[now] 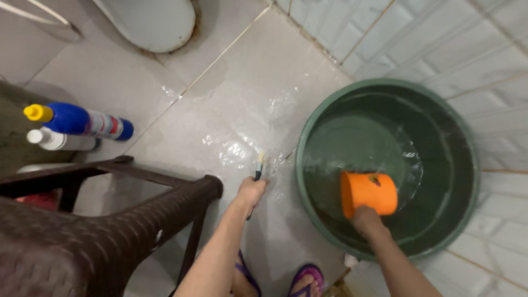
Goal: The person cleans a toilet by wiping the tank and seat with a blue cloth, applying cleaning liquid into the bowl, and scrubbing the tank lid with a brush. They also rinse the brush and pour water from a scoop into the toilet.
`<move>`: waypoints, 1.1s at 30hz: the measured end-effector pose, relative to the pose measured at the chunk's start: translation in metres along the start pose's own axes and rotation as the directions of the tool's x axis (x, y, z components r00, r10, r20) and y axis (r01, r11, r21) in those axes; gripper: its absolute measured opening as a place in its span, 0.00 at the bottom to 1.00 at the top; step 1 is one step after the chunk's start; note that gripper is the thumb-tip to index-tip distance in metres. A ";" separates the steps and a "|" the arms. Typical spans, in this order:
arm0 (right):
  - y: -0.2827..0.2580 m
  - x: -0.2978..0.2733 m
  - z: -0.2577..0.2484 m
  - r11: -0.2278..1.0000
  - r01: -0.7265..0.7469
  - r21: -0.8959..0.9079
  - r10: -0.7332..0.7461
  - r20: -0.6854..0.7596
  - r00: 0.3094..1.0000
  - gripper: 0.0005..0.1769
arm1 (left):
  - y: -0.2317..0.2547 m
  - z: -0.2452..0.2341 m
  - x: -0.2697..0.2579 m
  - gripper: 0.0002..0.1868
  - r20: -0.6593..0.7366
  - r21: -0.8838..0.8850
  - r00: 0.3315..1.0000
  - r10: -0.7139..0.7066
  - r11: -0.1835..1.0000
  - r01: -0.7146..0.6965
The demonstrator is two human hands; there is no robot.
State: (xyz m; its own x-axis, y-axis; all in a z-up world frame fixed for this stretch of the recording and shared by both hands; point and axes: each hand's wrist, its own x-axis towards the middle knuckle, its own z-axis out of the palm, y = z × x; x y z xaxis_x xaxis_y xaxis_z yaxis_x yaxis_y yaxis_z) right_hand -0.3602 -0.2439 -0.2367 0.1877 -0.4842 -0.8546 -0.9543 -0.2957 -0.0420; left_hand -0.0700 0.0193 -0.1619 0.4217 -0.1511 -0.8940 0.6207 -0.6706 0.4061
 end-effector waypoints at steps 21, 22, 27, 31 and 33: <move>-0.347 -0.389 -0.162 -0.067 0.931 0.360 -0.426 -0.854 0.299 0.07 | 0.187 -0.080 -0.129 0.20 0.239 -0.641 0.971 0.006 0.752 0.153; -0.370 -0.403 -0.183 -0.051 0.939 0.341 -0.422 -0.859 0.289 0.07 | 0.203 -0.092 -0.140 0.20 0.259 -0.633 0.966 0.016 0.758 0.157; -0.484 -0.485 -0.258 -0.397 0.739 0.544 -0.591 -0.768 0.248 0.07 | 0.270 -0.165 -0.177 0.17 0.274 -0.689 0.957 0.099 0.714 0.123; -0.532 -0.547 -0.288 -0.401 0.677 0.618 -0.608 -0.732 0.307 0.10 | 0.303 -0.206 -0.185 0.14 0.187 -0.681 0.955 0.228 0.731 -0.041; -0.538 -0.563 -0.304 -0.342 0.614 0.712 -0.645 -0.653 0.398 0.11 | 0.310 -0.217 -0.182 0.10 0.163 -0.719 0.976 0.141 0.694 0.020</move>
State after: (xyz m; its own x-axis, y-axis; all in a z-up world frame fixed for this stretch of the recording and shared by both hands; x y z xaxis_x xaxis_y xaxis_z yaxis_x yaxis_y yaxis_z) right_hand 0.1179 -0.0625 0.4246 0.8417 -0.5394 0.0249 0.2761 0.3902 -0.8784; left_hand 0.1888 -0.0033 0.1676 0.3915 -0.3610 -0.8464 0.9149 0.0539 0.4002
